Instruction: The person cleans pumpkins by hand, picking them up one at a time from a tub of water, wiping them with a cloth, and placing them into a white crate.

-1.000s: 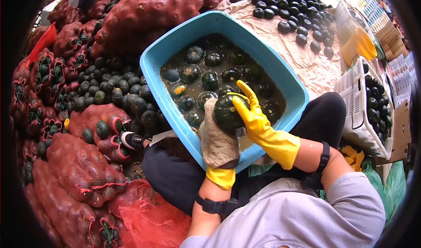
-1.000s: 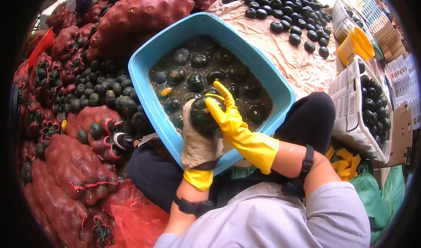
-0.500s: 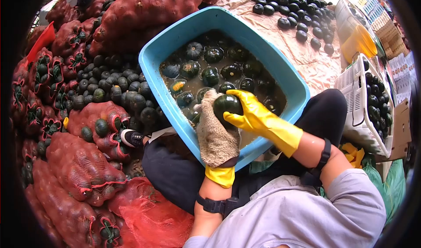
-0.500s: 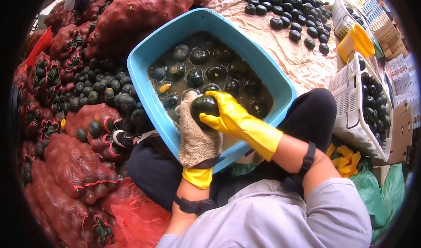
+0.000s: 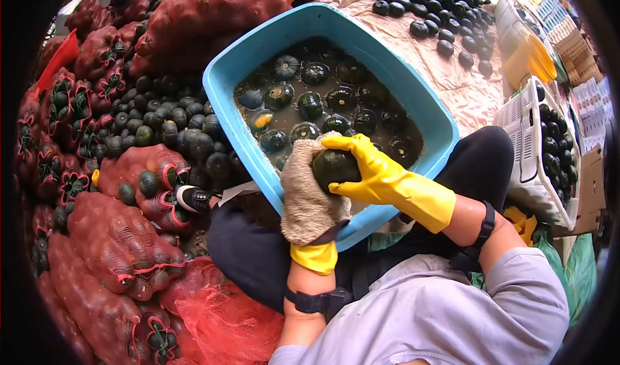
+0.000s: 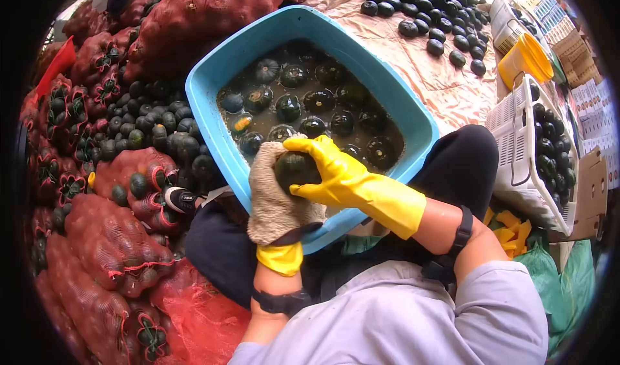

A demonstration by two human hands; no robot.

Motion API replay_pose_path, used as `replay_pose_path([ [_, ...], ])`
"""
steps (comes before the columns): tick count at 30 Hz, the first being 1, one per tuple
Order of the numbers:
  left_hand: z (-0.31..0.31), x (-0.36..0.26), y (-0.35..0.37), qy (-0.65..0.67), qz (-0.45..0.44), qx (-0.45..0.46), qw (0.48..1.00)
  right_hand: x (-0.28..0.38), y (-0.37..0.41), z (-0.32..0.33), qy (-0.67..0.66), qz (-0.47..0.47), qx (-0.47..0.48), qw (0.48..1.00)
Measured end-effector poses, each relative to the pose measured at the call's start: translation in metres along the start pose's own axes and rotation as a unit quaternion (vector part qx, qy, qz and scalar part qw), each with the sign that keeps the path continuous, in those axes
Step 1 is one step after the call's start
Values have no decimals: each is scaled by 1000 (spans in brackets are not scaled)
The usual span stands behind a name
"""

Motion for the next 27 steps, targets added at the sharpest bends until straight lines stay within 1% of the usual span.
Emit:
replay_pose_path([
  [1, 0, 2, -3, 45, 22, 23, 998, -6, -1, 0, -146, -90, 0, 985],
  [2, 0, 4, -3, 48, 23, 16, 998, -10, -1, -9, -287, -178, 1, 941],
  [3, 0, 4, -2, 22, 13, -7, 1000, -21, -1, -19, -383, -235, -30, 893],
  [4, -2, 5, 0, -16, -2, -39, 999, -28, -4, -23, -373, -222, -68, 898],
  [5, -4, 4, 3, -57, -19, -71, 996, -41, -6, -20, -234, -191, -122, 945],
  [6, -6, 4, 5, -79, -28, -89, 992, -51, -5, -17, -90, -156, -174, 968],
  [7, -8, 4, 9, -101, -34, -108, 988, -55, -7, -13, -17, -107, -196, 975],
  [8, -10, 4, 11, -108, -37, -117, 987, -58, -6, -9, 56, -57, -215, 973],
  [10, -12, 6, 10, -81, -24, -107, 991, -43, 7, -20, 89, -76, -179, 977],
  [11, -12, 8, 8, -54, -13, -97, 994, -53, 9, -19, 9, -63, -172, 983],
  [12, -12, 11, 1, -3, 9, -74, 997, -80, 16, -35, -159, -184, -165, 956],
  [14, -14, 24, -6, 96, 61, -35, 993, -97, 34, -52, -320, -249, -96, 909],
  [15, -14, 29, -9, 129, 81, -27, 988, -68, 33, -35, -334, -218, -91, 913],
  [16, -13, 33, -12, 145, 89, -32, 985, -84, 37, -44, -482, -238, -83, 839],
  [17, -13, 38, -13, 151, 98, -40, 983, -82, 42, -44, -561, -302, -86, 766],
  [18, -16, 44, -14, 156, 103, -50, 981, -78, 49, -42, -632, -361, -92, 680],
  [19, -18, 48, -14, 157, 106, -66, 980, -79, 52, -42, -663, -401, -34, 632],
  [21, -20, 56, -15, 187, 124, -99, 970, -65, 44, -35, -748, -367, -27, 552],
  [22, -22, 57, -15, 268, 168, -117, 942, -55, 41, -28, -782, -355, -29, 512],
  [23, -28, 60, -9, 401, 242, -132, 873, -57, 42, -20, -782, -343, -30, 519],
  [24, -35, 61, -2, 521, 313, -141, 781, -62, 42, -11, -783, -330, -31, 527],
  [25, -31, 67, -7, 515, 269, -121, 805, -66, 43, -3, -782, -317, -33, 535],
  [26, -23, 66, -5, 384, 197, -114, 895, -74, 45, 3, -781, -320, -51, 533],
  [27, -14, 51, -1, 238, 128, -129, 954, -82, 46, 7, -780, -324, -70, 532],
])
Point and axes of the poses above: each hand's wrist, its own y-axis away from the middle knuckle, its own z-axis out of the back of the hand, x = y × z, the point moved 8 cm from there along -y, towards the middle knuckle, and after that the axes turned 1 degree about -y, right-handed, at the moved point
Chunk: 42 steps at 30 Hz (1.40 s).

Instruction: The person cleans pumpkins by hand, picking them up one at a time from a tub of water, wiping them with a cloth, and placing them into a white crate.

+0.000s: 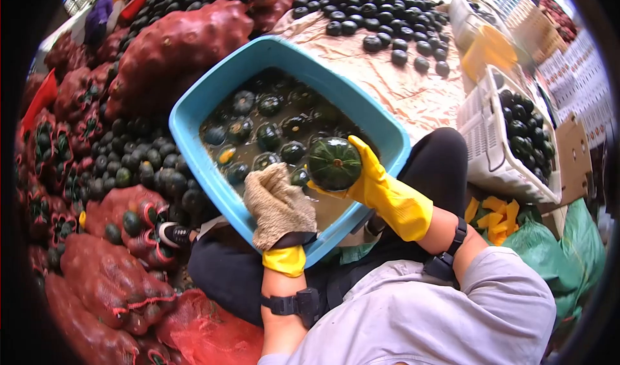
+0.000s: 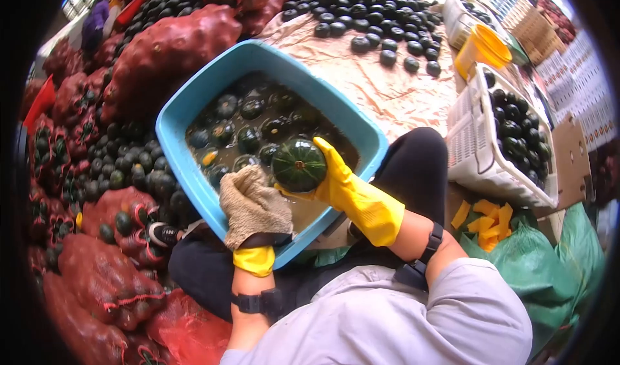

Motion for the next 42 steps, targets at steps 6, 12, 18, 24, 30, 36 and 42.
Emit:
replay_pose_path([
  [6, -6, 17, 2, 221, 224, -82, 946, 11, 8, 6, 31, 57, -65, 996],
  [12, 7, 56, -37, 400, 183, 195, 877, 4, 0, 28, -9, 99, -125, 987],
  [18, -11, 15, 2, 255, 199, -62, 944, 25, 11, 15, -64, 142, -163, 974],
  [24, 11, 38, -8, 193, 186, -13, 963, 9, -1, 28, -77, 95, -127, 984],
  [30, 3, 58, -33, 384, 215, 190, 878, 19, 7, 5, -13, 148, -51, 988],
  [36, 14, 52, -28, 332, 204, -13, 921, 252, 152, 6, -180, 523, 65, 830],
  [42, 8, 33, -3, 264, 221, -175, 922, 217, 75, -57, 441, 413, 73, 794],
])
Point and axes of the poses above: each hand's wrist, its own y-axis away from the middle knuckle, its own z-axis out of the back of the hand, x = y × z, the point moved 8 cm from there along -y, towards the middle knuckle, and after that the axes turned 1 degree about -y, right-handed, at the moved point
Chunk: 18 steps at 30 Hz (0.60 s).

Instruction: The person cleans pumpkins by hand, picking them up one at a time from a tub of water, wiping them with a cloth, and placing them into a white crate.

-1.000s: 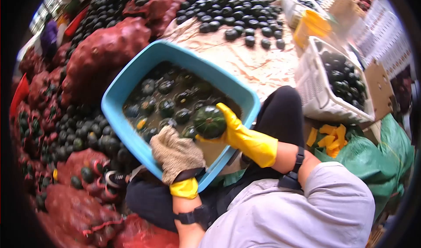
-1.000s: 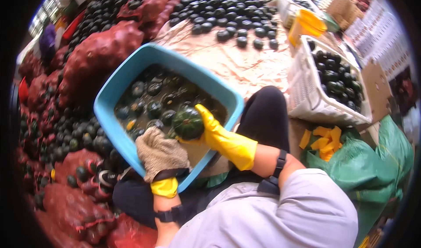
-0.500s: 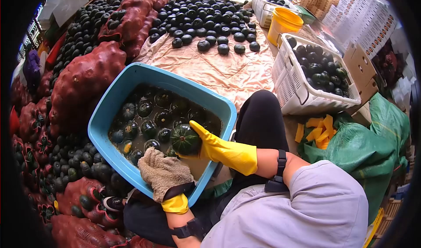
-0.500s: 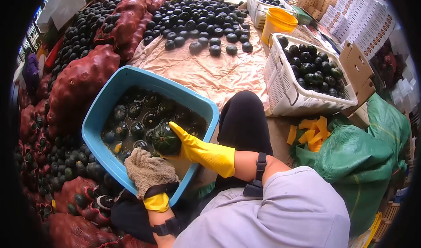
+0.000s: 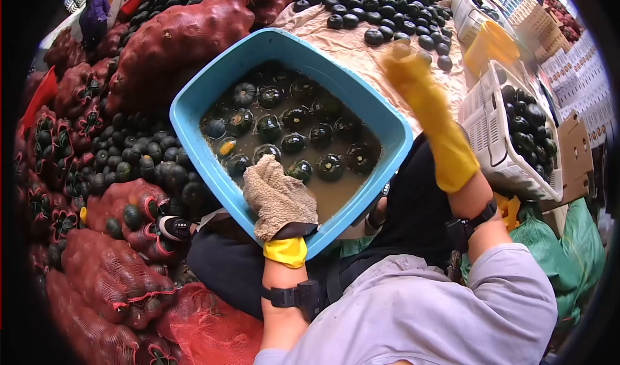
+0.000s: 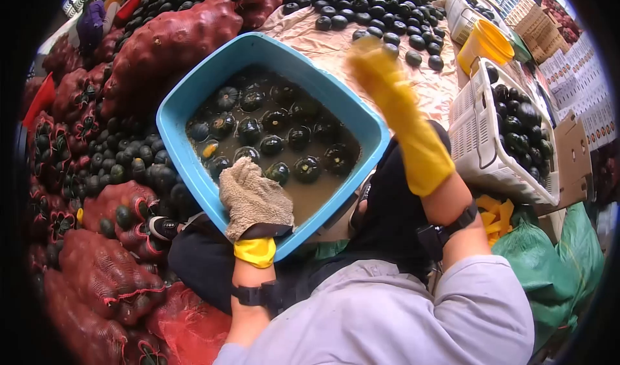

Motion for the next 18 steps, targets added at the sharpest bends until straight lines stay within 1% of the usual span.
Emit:
replay_pose_path([
  [1, 0, 4, -1, -6, 4, 15, 1000, -41, 6, -64, 91, -77, 129, 984],
  [2, 3, 7, -5, -13, 4, 31, 999, -55, 27, -108, 276, -181, 156, 931],
  [3, 6, 7, -10, -18, 0, 49, 999, -107, 33, -118, 525, -210, 277, 777],
  [4, 10, 6, -12, -10, -6, 54, 998, -156, 49, -127, 598, -211, 340, 694],
  [5, 11, 6, -13, -20, -16, 37, 999, -201, 70, -129, 633, -210, 363, 651],
  [7, -4, -2, -2, -76, -50, 56, 994, -268, 89, -125, 686, -204, 386, 582],
  [8, -11, -6, 3, -104, -68, 65, 990, -287, 86, -132, 699, -227, 438, 518],
  [9, -7, 0, 0, -99, -75, 79, 989, -294, 82, -134, 682, -277, 484, 473],
  [10, 2, 7, -4, -95, -80, 92, 988, -305, 79, -120, 643, -220, 471, 563],
  [11, 10, 8, -9, -94, -86, 106, 986, -291, 68, -123, 622, -238, 452, 593],
  [13, 3, -20, -2, -254, -196, 79, 944, -256, 54, -123, 526, -369, 359, 677],
  [14, 0, -34, 2, -329, -248, 53, 910, -266, 51, -110, 451, -373, 313, 748],
  [15, 6, -2, -23, 19, -62, 68, 996, -256, 54, -115, 285, -411, 247, 830],
  [16, -2, -13, -20, -150, -181, 142, 962, -222, 55, -142, 184, -374, 244, 875],
  [17, -9, -23, -12, -285, -318, 178, 887, -186, 57, -171, 80, -334, 236, 909],
  [18, -20, -29, 6, -336, -367, 180, 849, -161, 62, -191, 215, -208, 284, 911],
])
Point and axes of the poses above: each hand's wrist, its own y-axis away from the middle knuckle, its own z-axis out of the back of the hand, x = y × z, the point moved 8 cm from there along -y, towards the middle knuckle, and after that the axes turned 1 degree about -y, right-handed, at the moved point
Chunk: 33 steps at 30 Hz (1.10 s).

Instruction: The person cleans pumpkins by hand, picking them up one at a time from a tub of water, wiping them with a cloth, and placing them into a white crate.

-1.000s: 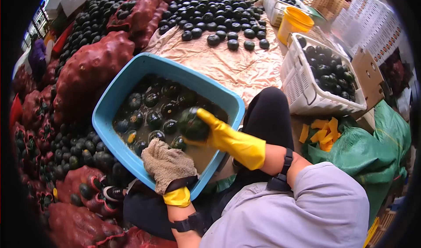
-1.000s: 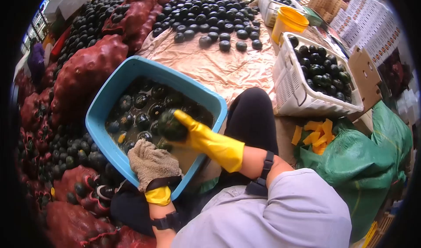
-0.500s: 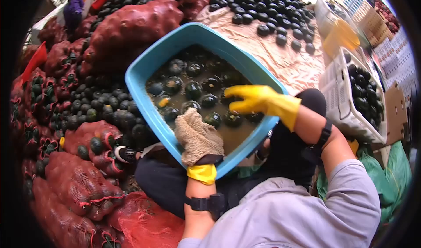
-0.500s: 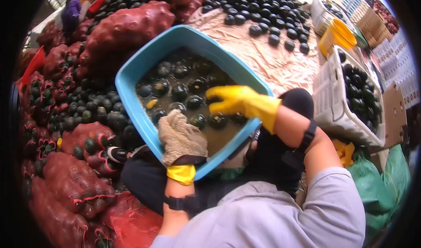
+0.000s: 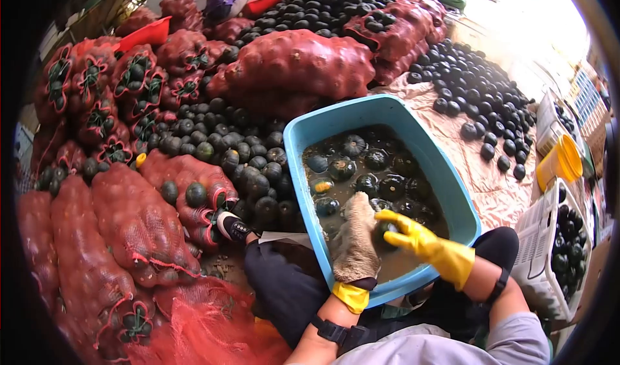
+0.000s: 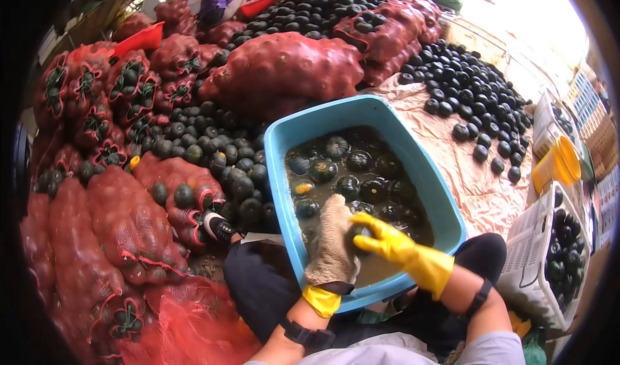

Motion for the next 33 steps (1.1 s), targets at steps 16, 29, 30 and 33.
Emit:
replay_pose_path([
  [16, -16, -79, 21, -265, -133, 59, 953, 0, 3, 27, 90, 96, -331, 934],
  [29, 7, -97, 13, -278, -130, 77, 949, 37, 25, -10, -112, 76, -207, 969],
  [30, 8, -113, 19, -303, -125, 45, 944, 30, 24, -7, -218, 69, -264, 937],
  [33, 5, -118, 18, -375, -88, 22, 923, 10, 21, 2, 163, 153, -314, 923],
])
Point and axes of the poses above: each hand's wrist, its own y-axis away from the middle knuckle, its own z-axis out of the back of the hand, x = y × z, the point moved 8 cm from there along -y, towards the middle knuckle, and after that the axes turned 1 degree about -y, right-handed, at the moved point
